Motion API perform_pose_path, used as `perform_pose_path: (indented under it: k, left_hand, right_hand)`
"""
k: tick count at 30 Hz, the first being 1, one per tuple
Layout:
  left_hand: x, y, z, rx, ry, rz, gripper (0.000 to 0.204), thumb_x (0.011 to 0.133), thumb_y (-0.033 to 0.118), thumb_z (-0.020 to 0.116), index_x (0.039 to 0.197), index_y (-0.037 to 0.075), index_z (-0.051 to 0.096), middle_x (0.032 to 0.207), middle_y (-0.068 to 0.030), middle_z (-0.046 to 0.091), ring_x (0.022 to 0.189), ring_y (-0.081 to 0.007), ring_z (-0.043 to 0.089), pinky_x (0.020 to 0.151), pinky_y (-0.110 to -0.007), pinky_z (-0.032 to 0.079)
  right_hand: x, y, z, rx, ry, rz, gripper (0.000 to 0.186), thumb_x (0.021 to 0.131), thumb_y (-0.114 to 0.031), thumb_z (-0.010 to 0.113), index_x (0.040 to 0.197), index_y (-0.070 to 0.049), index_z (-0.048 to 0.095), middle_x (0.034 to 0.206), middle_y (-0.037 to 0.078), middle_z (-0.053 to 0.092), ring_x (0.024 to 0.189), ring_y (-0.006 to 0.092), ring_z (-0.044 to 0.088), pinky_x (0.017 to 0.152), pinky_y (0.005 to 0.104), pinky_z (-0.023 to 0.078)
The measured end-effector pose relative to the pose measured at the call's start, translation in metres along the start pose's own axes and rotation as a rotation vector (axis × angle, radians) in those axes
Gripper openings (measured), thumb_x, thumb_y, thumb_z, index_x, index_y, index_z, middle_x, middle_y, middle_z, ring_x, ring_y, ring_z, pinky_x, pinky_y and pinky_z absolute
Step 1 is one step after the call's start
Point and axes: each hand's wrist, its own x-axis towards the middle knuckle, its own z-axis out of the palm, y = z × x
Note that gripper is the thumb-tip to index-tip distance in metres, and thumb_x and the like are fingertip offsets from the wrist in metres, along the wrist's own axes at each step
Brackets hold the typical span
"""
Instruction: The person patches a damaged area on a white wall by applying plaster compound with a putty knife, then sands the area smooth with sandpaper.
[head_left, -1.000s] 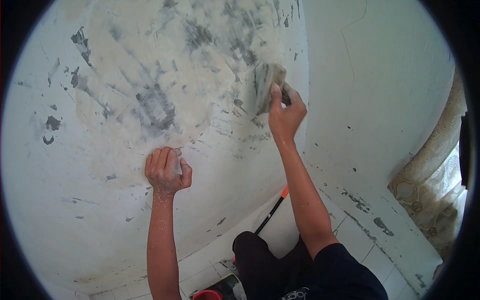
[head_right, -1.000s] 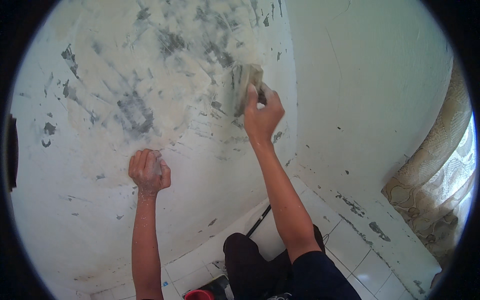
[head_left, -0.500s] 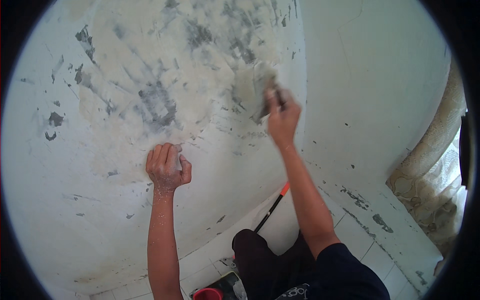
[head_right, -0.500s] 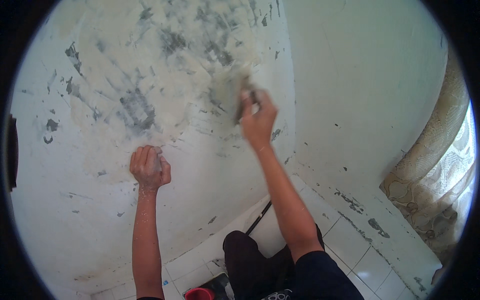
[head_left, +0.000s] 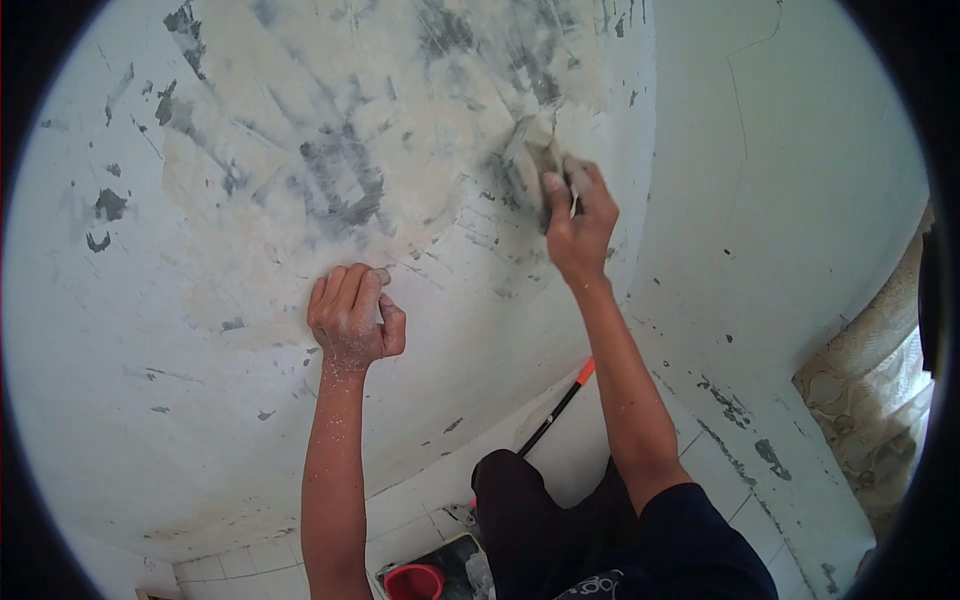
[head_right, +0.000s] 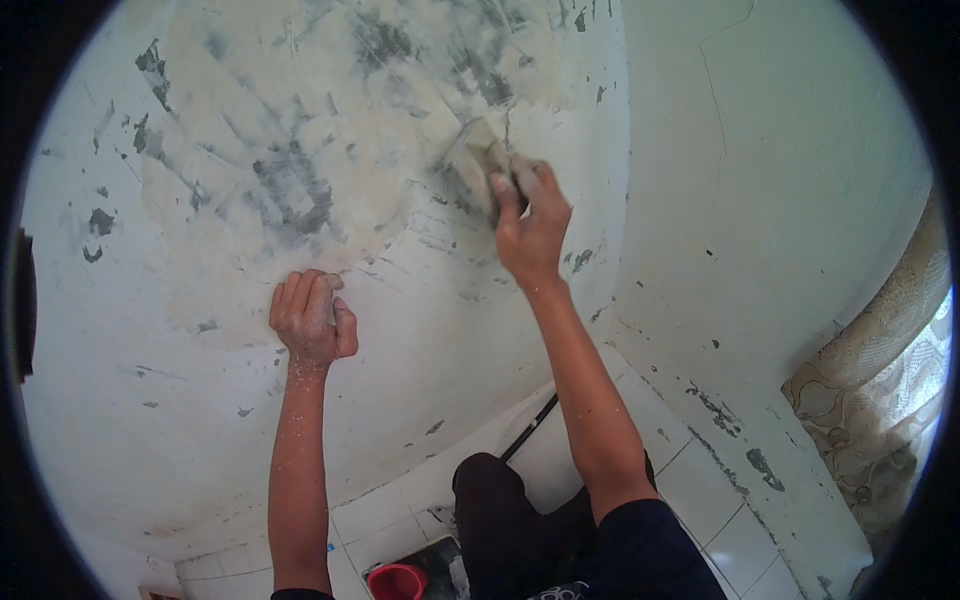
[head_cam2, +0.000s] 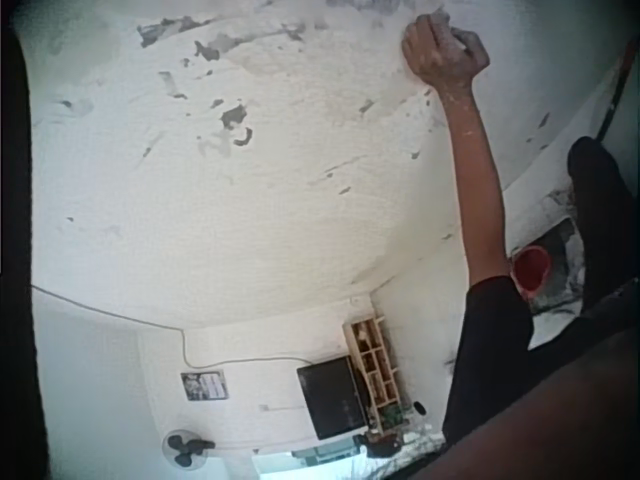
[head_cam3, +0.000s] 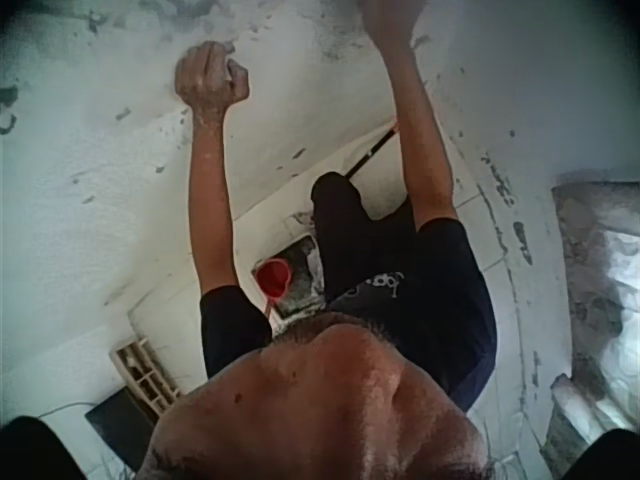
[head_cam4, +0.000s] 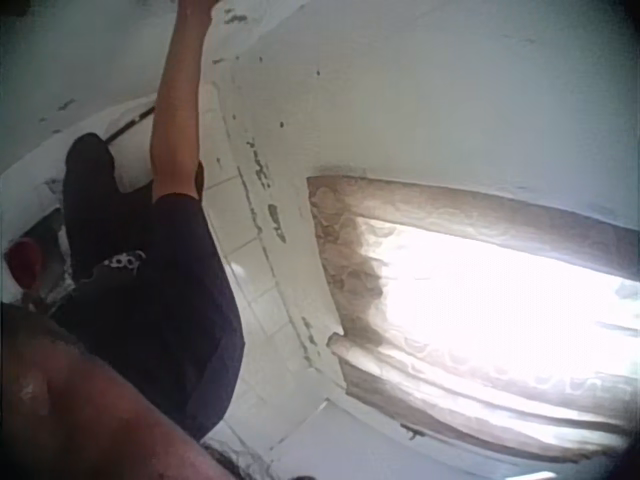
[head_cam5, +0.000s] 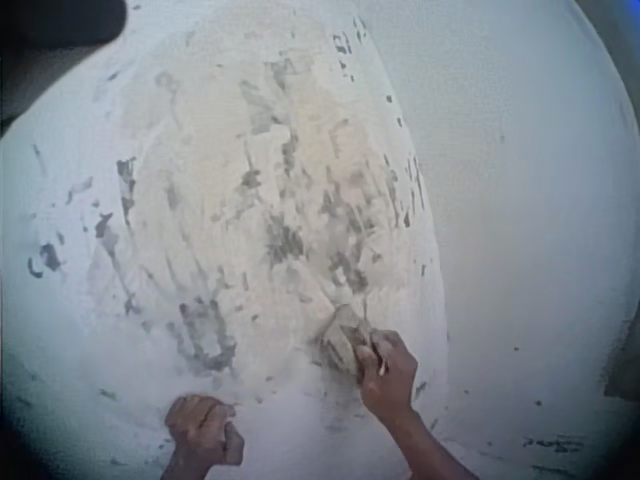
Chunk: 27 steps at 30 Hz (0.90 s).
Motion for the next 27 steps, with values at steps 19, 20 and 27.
perform_pose_path:
  k: [19,20,27]
  left_hand:
    - [0.001,0.004,0.001,-0.013,0.004,-0.010,0.023,0.059,0.011,0.056,0.080,0.004,0.060,0.078,-0.0098,0.058,0.066,-0.0281,0.051,0.061,-0.038,0.039]
    - [0.002,0.004,0.001,-0.017,0.002,-0.009,0.023,0.059,0.011,0.056,0.080,0.004,0.060,0.078,-0.0098,0.058,0.066,-0.0281,0.051,0.061,-0.038,0.039]
    - [-0.006,-0.003,0.002,-0.029,0.000,0.002,0.023,0.060,0.011,0.056,0.082,0.004,0.060,0.078,-0.0101,0.058,0.067,-0.0287,0.051,0.062,-0.038,0.039]
  right_hand:
    - [0.038,-0.031,0.022,-0.067,0.345,0.484,0.033,0.087,-0.020,0.079,0.096,0.012,0.074,0.081,0.020,0.076,0.071,0.0211,0.073,0.069,0.0332,0.057]
    - [0.043,-0.042,0.030,-0.070,0.365,0.449,0.031,0.086,-0.020,0.079,0.093,0.010,0.075,0.080,0.020,0.075,0.070,0.0224,0.074,0.069,0.0340,0.057]
    - [0.039,-0.105,0.023,0.274,0.093,0.353,0.031,0.092,-0.017,0.078,0.103,0.012,0.074,0.085,0.011,0.076,0.078,0.0127,0.070,0.074,0.0265,0.055]
